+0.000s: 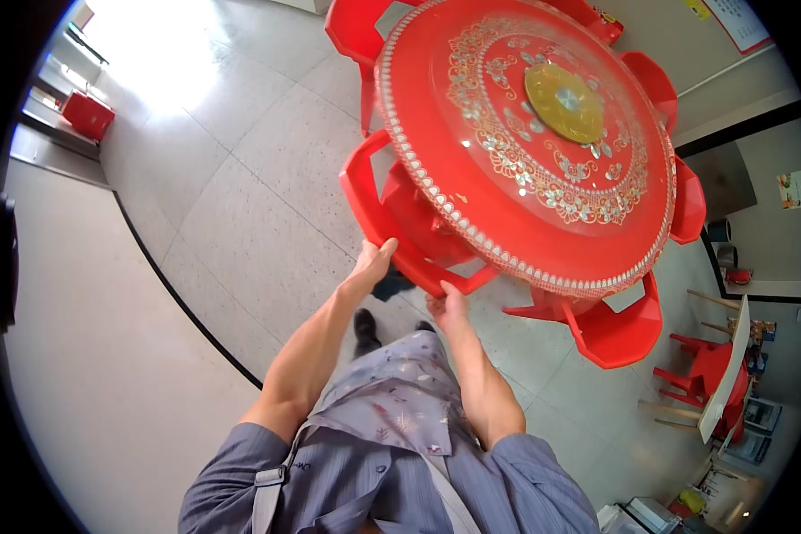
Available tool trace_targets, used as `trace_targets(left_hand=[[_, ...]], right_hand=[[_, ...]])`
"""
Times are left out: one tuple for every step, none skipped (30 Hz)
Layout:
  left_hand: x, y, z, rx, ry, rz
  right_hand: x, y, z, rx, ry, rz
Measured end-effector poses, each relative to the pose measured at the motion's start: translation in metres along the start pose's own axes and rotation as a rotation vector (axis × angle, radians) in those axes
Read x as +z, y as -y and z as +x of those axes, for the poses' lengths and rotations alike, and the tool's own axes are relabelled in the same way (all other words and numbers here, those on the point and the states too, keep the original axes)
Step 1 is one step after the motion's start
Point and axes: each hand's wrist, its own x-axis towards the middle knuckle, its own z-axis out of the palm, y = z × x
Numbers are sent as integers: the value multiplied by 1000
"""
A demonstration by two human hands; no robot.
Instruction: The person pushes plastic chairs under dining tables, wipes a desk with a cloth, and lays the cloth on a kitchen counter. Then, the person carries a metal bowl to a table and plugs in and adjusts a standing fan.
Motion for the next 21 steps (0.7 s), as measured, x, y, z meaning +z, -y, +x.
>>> trace_targets(left_hand=[[-3, 2, 4, 5, 28, -10], [-6, 2, 5, 43, 62, -28], [-9, 12, 12, 87, 151, -78], [-14, 13, 17, 134, 239, -130], [-20, 16, 20, 157, 310, -94], [-31, 7, 15, 42, 354, 11], [-39, 4, 16, 69, 430, 65], [-48, 1, 16, 93, 507, 121], [-58, -1, 19, 68, 583, 185], [-69, -5, 26, 47, 655, 253], [-79, -4, 40, 34, 711, 332], [-92, -5, 54, 52, 709, 470], [-110, -27, 61, 38, 716, 560], [-128, -50, 67, 22, 724, 648], [-144, -61, 83, 25, 714, 659], [-161, -71, 100, 40, 655, 617], [-178, -81, 117, 50, 603, 577], [-195, -95, 136, 14, 529, 599], [-213, -101, 160, 20, 473, 554], [-231, -106, 180, 22, 422, 508], [-250, -119, 189, -42, 355, 471]], right_hand=[[2, 0, 6, -24, -44, -30], [4, 1, 9, -35, -35, -26], [-4, -1, 10, -14, -21, -19], [-3, 0, 6, 4, -4, -15], [-2, 0, 2, 11, -102, -93], [-1, -1, -3, 5, -96, -88], [1, -1, -3, 13, -99, -115], [2, 0, -5, 22, -104, -142], [1, 0, -5, 16, -96, -136], [1, -1, -2, 12, -95, -143], [0, -3, 1, 12, -93, -149], [-3, -6, 3, -5, -80, -147], [-12, -9, 8, -30, -57, -190], [-10, -11, 6, -26, -79, -196], [-7, -10, 0, -46, -73, -195], [-2, -10, -4, -71, -89, -201], [2, -12, -9, -92, -111, -202], [6, -11, -16, -61, -139, -198], [10, -5, -16, -29, -160, -198], [8, 6, -17, 86, -167, -257], [8, 23, -17, 210, -233, -432]])
